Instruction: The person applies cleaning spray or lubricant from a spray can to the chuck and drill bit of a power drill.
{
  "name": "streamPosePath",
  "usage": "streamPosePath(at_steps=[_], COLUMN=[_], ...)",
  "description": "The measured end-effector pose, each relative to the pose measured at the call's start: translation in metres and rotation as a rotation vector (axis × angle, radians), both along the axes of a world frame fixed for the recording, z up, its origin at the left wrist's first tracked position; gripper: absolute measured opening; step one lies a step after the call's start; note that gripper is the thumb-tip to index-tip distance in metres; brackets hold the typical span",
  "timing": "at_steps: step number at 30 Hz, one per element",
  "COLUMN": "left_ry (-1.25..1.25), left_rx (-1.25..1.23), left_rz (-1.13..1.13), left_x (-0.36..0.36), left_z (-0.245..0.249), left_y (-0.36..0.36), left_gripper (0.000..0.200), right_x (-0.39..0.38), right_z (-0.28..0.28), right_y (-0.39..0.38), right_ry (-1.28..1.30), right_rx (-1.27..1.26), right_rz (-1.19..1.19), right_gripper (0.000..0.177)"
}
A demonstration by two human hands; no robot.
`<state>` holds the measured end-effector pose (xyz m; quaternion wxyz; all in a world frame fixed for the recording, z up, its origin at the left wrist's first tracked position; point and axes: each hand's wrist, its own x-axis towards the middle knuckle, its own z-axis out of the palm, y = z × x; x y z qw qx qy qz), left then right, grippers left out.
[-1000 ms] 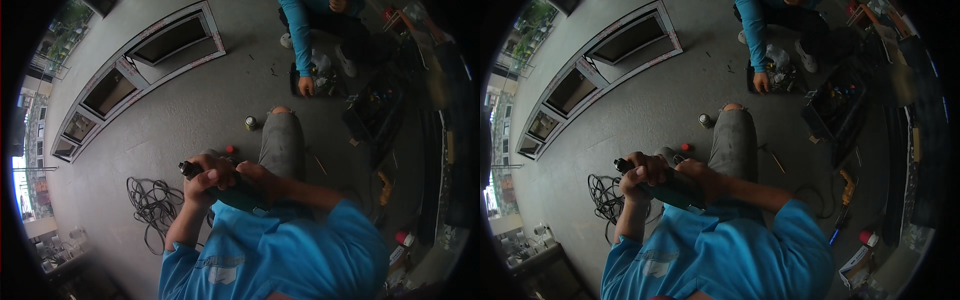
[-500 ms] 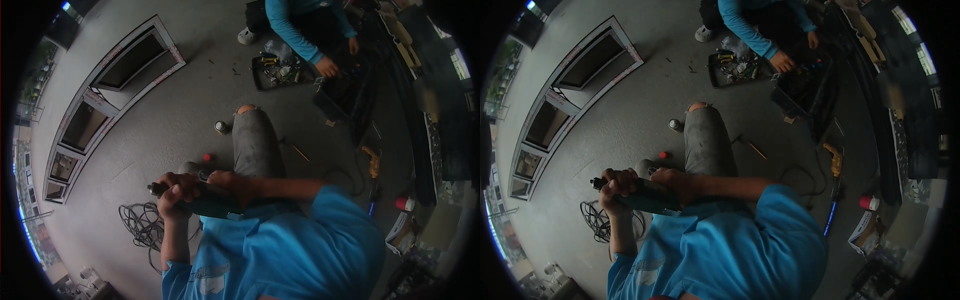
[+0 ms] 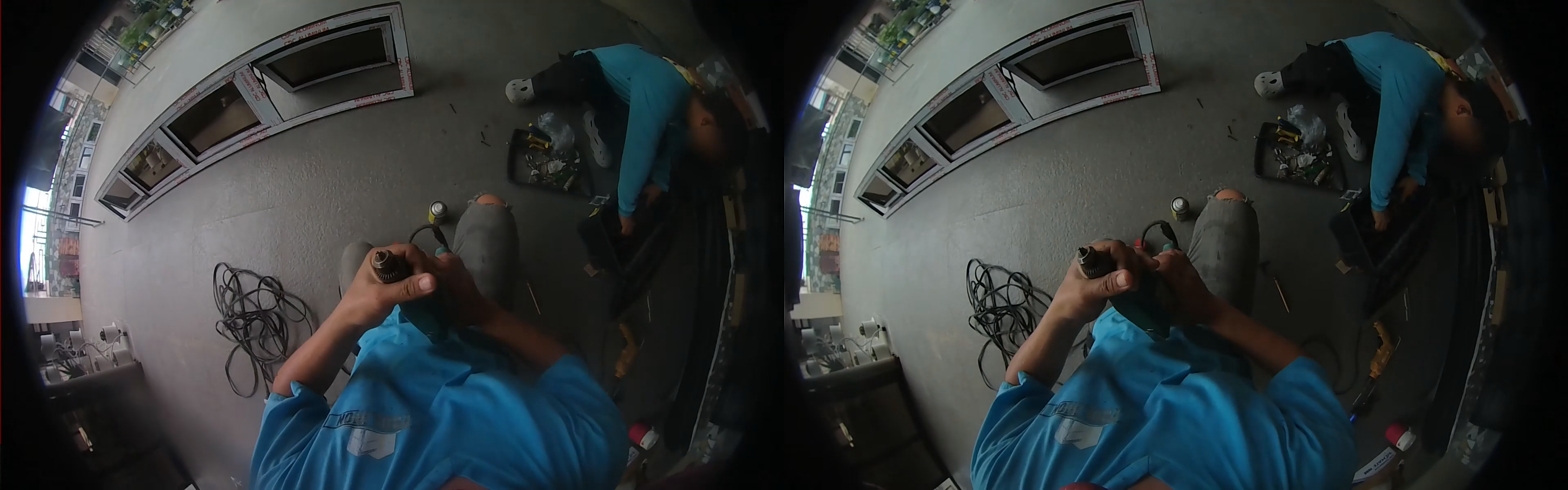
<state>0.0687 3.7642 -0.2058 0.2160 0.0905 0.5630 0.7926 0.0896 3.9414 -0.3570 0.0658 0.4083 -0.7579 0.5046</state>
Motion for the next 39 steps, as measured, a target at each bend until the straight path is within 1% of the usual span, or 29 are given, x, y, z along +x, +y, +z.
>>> streamPosePath(at_steps=[2,4,5,7,8,10,14,17,19,20,22,23,25,29,31,32,34,39], left_ry=[0.008,0.059,0.060,-0.025,-0.024,-0.019,-0.017,-0.030,-0.090,-0.087,-0.121,-0.122,-0.125,-0.147,-0.123,-0.121,-0.163,-0.130], left_rx=[0.009,-0.029,-0.024,-0.069,-0.064,0.000,-0.007,-0.035,0.013,0.014,0.025,0.028,0.038,0.091,0.030,0.033,0.118,0.085], left_rz=[0.001,0.006,0.013,0.043,0.050,0.066,0.087,0.079,0.109,0.113,0.106,0.109,0.103,0.146,0.132,0.134,0.131,0.131], left_x=[0.000,0.001,0.001,0.003,0.003,0.002,0.003,0.003,0.001,0.000,0.000,-0.001,-0.002,-0.003,-0.003,-0.003,-0.003,-0.003], left_z=[-0.001,-0.002,-0.002,0.000,-0.003,-0.010,-0.011,-0.014,-0.014,-0.013,-0.011,-0.014,-0.023,-0.026,-0.024,-0.025,-0.028,-0.023], left_y=[0.003,0.007,0.009,0.010,0.009,0.008,0.005,0.002,0.003,0.003,0.002,0.002,0.000,0.001,0.001,0.002,0.002,0.006], left_gripper=[0.031,0.031,0.031,0.030,0.030,0.028,0.027,0.027,0.025,0.025,0.025,0.025,0.025,0.024,0.024,0.024,0.024,0.025], right_x=[-0.004,-0.006,-0.006,-0.007,-0.007,-0.007,-0.005,-0.002,0.003,0.003,0.004,0.004,0.003,-0.001,0.000,-0.001,0.001,0.001], right_z=[-0.010,-0.009,-0.008,0.013,0.019,0.027,0.019,0.008,0.000,-0.003,-0.007,-0.010,-0.011,0.002,0.014,0.019,0.026,0.028], right_y=[0.004,0.006,0.007,0.005,0.004,0.001,0.001,0.001,0.000,-0.001,-0.002,0.000,0.005,0.005,0.002,0.003,0.003,0.002], right_ry=[0.002,0.001,0.003,0.230,0.232,0.281,0.245,0.213,0.234,0.237,0.011,0.010,0.026,-0.048,0.062,0.065,0.124,0.095], right_rx=[0.108,0.215,0.220,0.077,0.080,-0.035,-0.017,-0.004,0.060,0.060,-0.227,-0.224,0.000,0.004,0.054,0.057,0.133,0.077], right_rz=[-0.032,-0.070,-0.064,-0.209,-0.202,-0.203,-0.202,-0.211,-0.255,-0.252,-0.153,-0.151,-0.158,-0.123,-0.184,-0.181,-0.157,-0.176], right_gripper=[0.032,0.029,0.029,0.026,0.026,0.025,0.025,0.029,0.038,0.038,0.047,0.047,0.050,0.049,0.046,0.046,0.044,0.046])
